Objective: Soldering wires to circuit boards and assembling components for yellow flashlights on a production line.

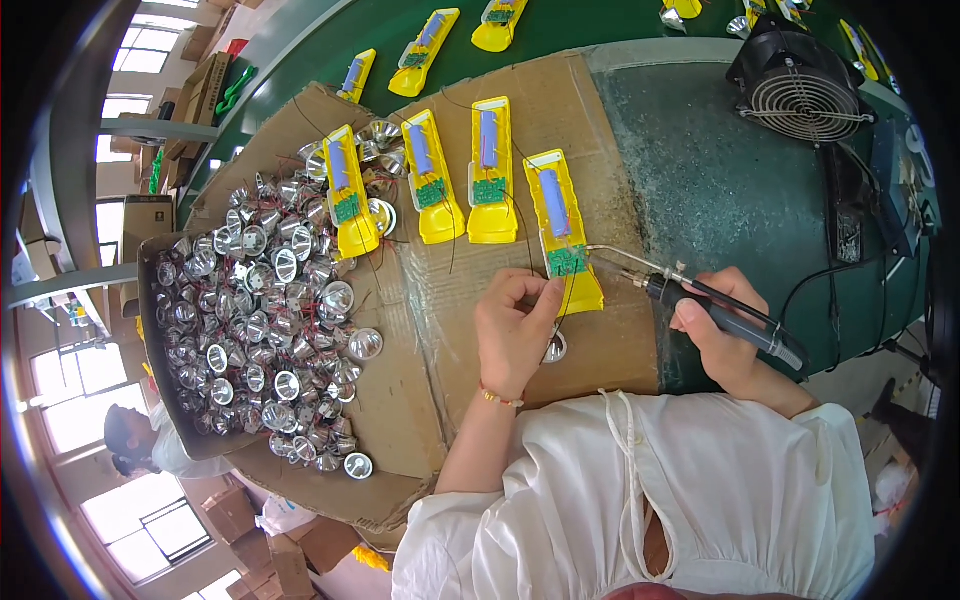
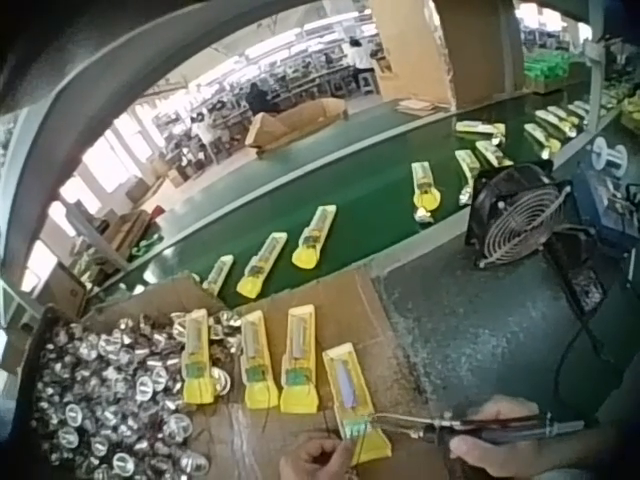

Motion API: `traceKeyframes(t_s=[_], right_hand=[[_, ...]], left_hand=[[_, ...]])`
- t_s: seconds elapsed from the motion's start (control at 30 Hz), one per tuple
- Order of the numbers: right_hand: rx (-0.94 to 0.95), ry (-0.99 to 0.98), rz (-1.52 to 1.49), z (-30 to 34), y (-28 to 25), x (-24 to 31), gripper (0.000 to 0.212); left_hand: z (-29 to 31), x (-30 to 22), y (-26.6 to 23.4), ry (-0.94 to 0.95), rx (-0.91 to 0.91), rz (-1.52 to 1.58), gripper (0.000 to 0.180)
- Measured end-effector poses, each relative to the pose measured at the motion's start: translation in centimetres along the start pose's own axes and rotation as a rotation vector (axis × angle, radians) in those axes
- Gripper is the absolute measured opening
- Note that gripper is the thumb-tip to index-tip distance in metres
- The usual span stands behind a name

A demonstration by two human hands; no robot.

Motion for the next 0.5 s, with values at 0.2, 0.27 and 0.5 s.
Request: traceKeyframes(t_s=[0.2,0.27,0.5], right_hand=[[-0.031,0.075,-0.073,0.1,-0.7,-0.9,0.016],[-0.053,0.072,-0.077,0.0,-1.4,-1.3,0.016],[-0.178,0.012,-0.069,-1.4,-3.8,-2.3,0.012]], left_hand=[[0.0,0.8,-0.1,0.015,-0.041,0.007,0.015],[0.0,0.1,0.1,-0.133,-0.093,0.149,0.015],[-0.7,-2.6,0.8,0.156,0.102,-0.392,0.015]])
Point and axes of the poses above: each hand's wrist, its own z-axis away from the middle knuckle, its own y-axis out of the palm, x = y × z, the point moved 1 cm from there along -z, towards the middle knuckle, and after that the axes turned 9 degrees about -x, right-handed, at the moved point
